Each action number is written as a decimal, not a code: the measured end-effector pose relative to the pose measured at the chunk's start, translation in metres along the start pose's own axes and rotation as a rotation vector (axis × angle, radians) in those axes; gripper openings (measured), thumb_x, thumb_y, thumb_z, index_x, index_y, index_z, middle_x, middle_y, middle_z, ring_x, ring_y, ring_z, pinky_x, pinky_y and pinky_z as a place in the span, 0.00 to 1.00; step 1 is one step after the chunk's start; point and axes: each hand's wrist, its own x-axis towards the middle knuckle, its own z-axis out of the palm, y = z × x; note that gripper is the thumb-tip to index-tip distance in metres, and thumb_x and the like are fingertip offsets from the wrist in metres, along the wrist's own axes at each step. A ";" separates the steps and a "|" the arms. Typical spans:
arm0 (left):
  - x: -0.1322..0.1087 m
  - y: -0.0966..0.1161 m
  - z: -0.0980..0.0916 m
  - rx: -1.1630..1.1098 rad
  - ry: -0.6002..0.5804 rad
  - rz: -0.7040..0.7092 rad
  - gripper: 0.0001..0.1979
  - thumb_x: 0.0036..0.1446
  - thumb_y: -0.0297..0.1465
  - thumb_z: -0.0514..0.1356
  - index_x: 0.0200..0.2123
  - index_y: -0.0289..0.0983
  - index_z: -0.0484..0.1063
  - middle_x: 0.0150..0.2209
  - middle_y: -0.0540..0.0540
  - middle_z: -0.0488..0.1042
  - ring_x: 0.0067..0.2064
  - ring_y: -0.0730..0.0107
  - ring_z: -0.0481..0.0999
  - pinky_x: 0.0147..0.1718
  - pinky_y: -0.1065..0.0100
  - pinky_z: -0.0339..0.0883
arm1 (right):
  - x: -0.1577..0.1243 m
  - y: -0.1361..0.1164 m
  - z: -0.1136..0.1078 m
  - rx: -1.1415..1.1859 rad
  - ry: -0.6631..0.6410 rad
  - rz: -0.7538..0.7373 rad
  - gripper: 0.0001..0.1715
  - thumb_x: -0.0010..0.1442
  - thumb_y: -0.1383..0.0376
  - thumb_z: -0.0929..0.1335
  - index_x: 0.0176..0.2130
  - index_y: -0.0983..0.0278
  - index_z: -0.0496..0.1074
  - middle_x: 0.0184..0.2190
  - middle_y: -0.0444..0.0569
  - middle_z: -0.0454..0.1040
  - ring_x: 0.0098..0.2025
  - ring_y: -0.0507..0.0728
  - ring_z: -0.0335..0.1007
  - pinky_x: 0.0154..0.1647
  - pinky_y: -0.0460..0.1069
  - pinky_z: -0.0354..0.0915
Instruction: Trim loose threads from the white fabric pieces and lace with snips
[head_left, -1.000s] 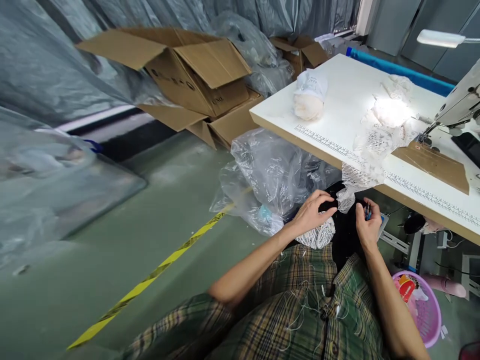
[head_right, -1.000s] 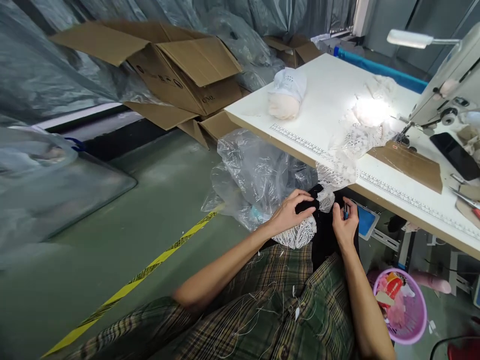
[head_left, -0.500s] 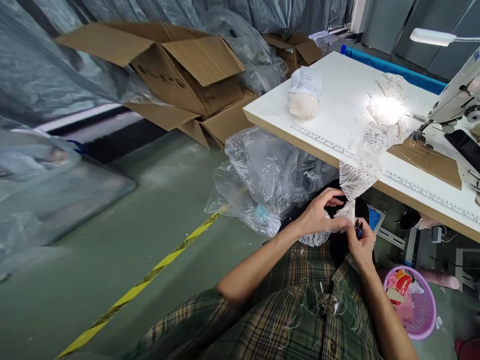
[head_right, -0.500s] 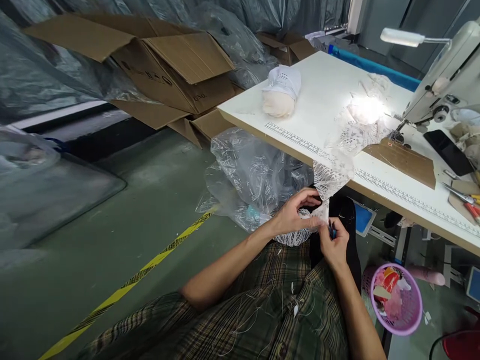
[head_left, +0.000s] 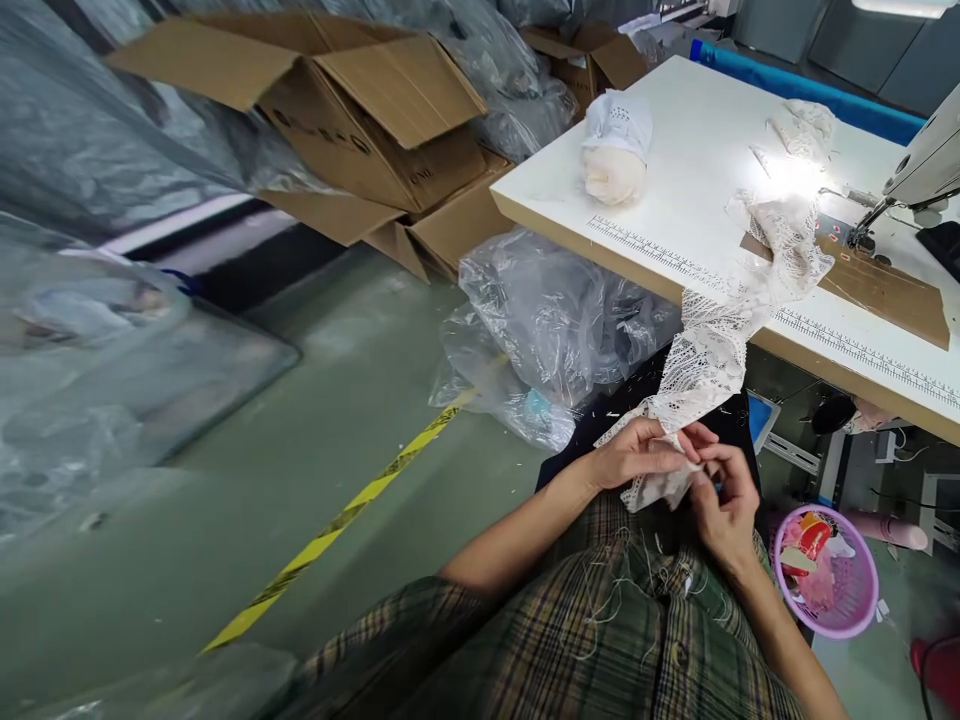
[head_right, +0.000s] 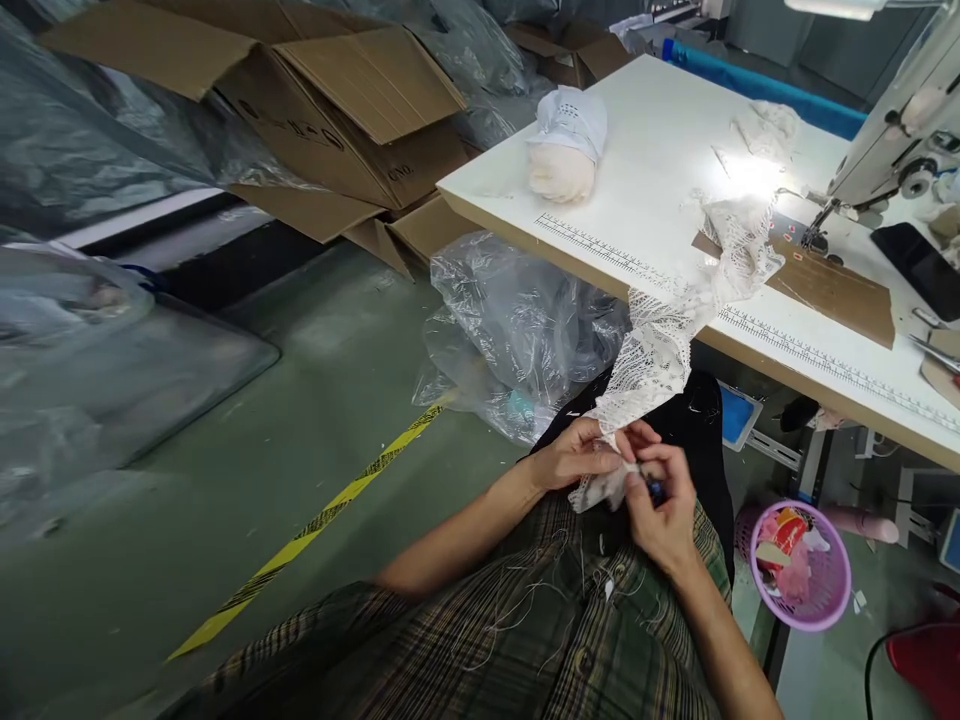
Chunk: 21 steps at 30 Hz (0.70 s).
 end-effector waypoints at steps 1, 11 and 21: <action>-0.002 0.003 0.000 0.062 0.053 0.016 0.17 0.49 0.45 0.69 0.32 0.36 0.82 0.48 0.38 0.79 0.53 0.52 0.77 0.54 0.55 0.68 | 0.000 0.002 0.000 0.018 0.073 0.019 0.07 0.57 0.61 0.67 0.36 0.60 0.65 0.21 0.38 0.64 0.21 0.49 0.58 0.21 0.44 0.58; -0.010 0.015 0.016 -0.082 0.168 -0.064 0.22 0.53 0.47 0.67 0.42 0.35 0.82 0.51 0.38 0.79 0.53 0.55 0.77 0.51 0.61 0.69 | -0.004 -0.015 0.010 -0.199 0.032 -0.116 0.05 0.58 0.63 0.70 0.33 0.62 0.71 0.21 0.39 0.71 0.17 0.47 0.57 0.18 0.43 0.58; -0.011 -0.007 0.028 -0.111 0.216 -0.215 0.25 0.48 0.49 0.70 0.38 0.32 0.82 0.33 0.42 0.81 0.28 0.73 0.73 0.29 0.72 0.65 | 0.066 0.002 -0.012 -0.138 0.317 0.137 0.27 0.52 0.47 0.71 0.41 0.66 0.74 0.28 0.45 0.75 0.18 0.47 0.59 0.19 0.46 0.60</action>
